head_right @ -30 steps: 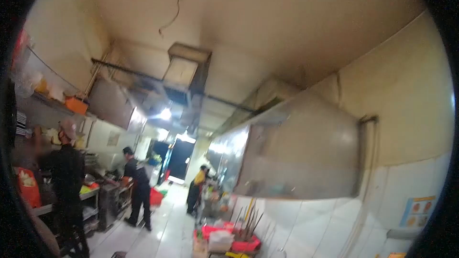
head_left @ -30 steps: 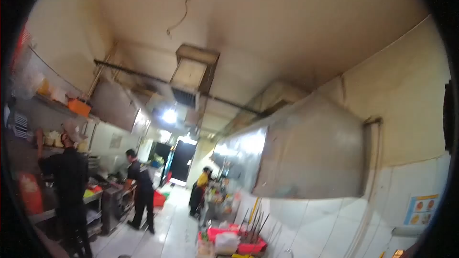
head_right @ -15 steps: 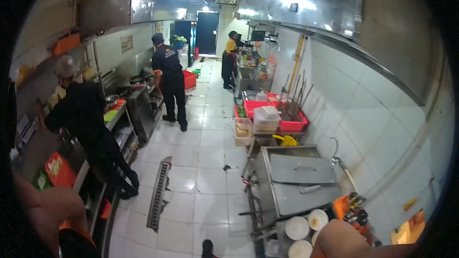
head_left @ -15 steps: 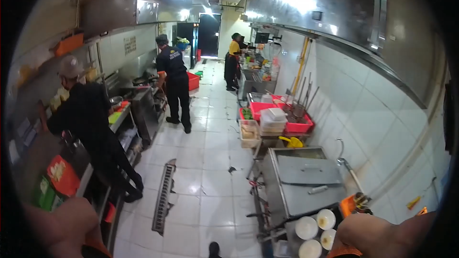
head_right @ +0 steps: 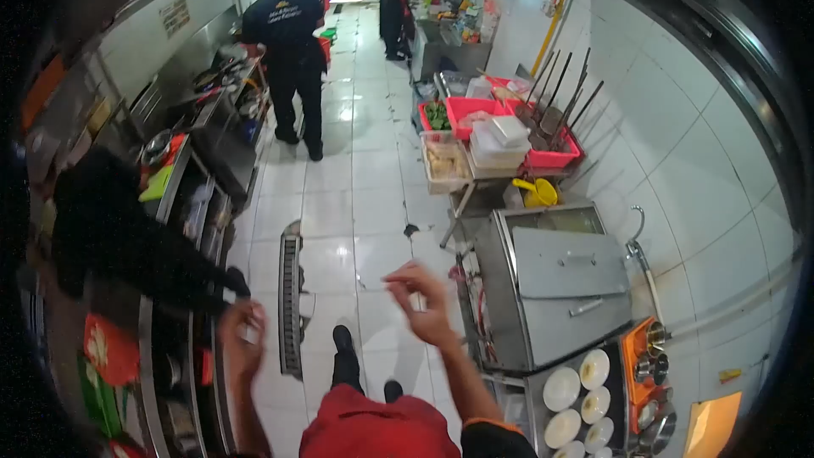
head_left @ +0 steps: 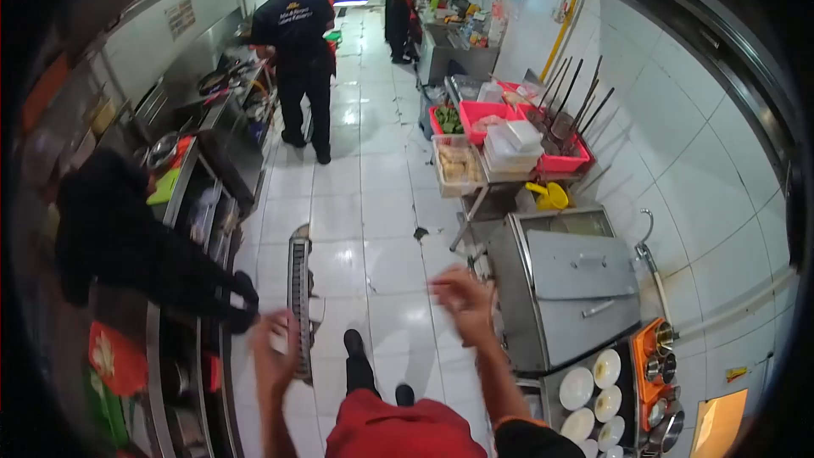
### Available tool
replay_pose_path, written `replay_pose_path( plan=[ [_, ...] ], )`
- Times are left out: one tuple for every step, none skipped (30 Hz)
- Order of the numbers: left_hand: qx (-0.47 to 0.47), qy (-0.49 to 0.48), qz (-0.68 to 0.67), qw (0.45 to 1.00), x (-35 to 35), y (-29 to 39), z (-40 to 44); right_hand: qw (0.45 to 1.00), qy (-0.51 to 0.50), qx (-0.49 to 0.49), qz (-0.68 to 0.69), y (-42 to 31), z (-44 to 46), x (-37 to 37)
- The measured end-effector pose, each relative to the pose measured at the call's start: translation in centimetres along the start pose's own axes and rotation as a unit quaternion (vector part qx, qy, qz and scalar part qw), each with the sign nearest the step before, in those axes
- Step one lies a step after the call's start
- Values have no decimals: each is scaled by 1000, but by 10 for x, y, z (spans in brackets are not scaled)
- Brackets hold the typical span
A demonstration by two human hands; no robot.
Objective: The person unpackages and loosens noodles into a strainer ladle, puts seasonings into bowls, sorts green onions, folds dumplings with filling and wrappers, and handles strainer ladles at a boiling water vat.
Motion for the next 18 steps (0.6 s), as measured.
replay_pose_path(
  plan=[
    [91,-46,-42,994,-52,-77,-5,992,-36,-116,-22,119,9,-30],
    [213,-131,45,967,-110,-175,-30,975,-50,-176,-129,211,-5,-58],
    [205,-178,84,959,-170,-275,-64,881,-232,-219,-348,334,-51,-94],
    [305,-196,30,931,-201,-332,-88,751,-425,-338,-375,435,-119,-115],
    [297,-248,38,921,-206,-330,-85,602,-653,-353,-295,527,-199,-143],
    [350,-278,-40,894,-191,-294,-56,610,-580,-495,-214,512,-218,-127],
    [352,-285,-48,890,-195,-298,-32,574,-422,-697,-82,528,-270,-105],
    [296,-267,-34,917,-195,-302,-3,576,-433,-690,-71,534,-302,-85],
    [235,-247,-12,940,-190,-308,30,582,-444,-680,-55,535,-316,-71],
    [211,-255,-52,942,-190,-309,74,579,-399,-710,-36,527,-305,-54],
    [188,-266,-88,941,-192,-309,123,574,-354,-738,-11,516,-297,-44],
    [93,-252,-91,959,-194,-305,175,583,-317,-747,23,526,-298,-40],
    [53,-281,-8,958,-201,-302,230,593,-277,-754,56,559,-301,-31],
    [16,-321,4,947,-215,-304,284,684,-355,-637,7,592,-280,-25],
    [-22,-360,15,933,-229,-300,335,757,-416,-502,-46,613,-262,-32],
    [-44,-364,34,930,-231,-276,386,744,-250,-619,23,600,-228,-19],
    [-66,-367,51,927,-236,-251,434,695,-75,-709,91,584,-192,-4],
    [-79,-366,49,926,-248,-236,479,696,-62,-708,102,581,-156,-6]
  ],
)
Point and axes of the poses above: each hand's wrist, its own z-axis towards the middle knuckle, its own x-axis out of the back of the hand, y = z × x, the point moved 8 cm from there along z, towards the middle knuckle, and after that the axes turned 14 degrees about -y, right-handed, at the moved point
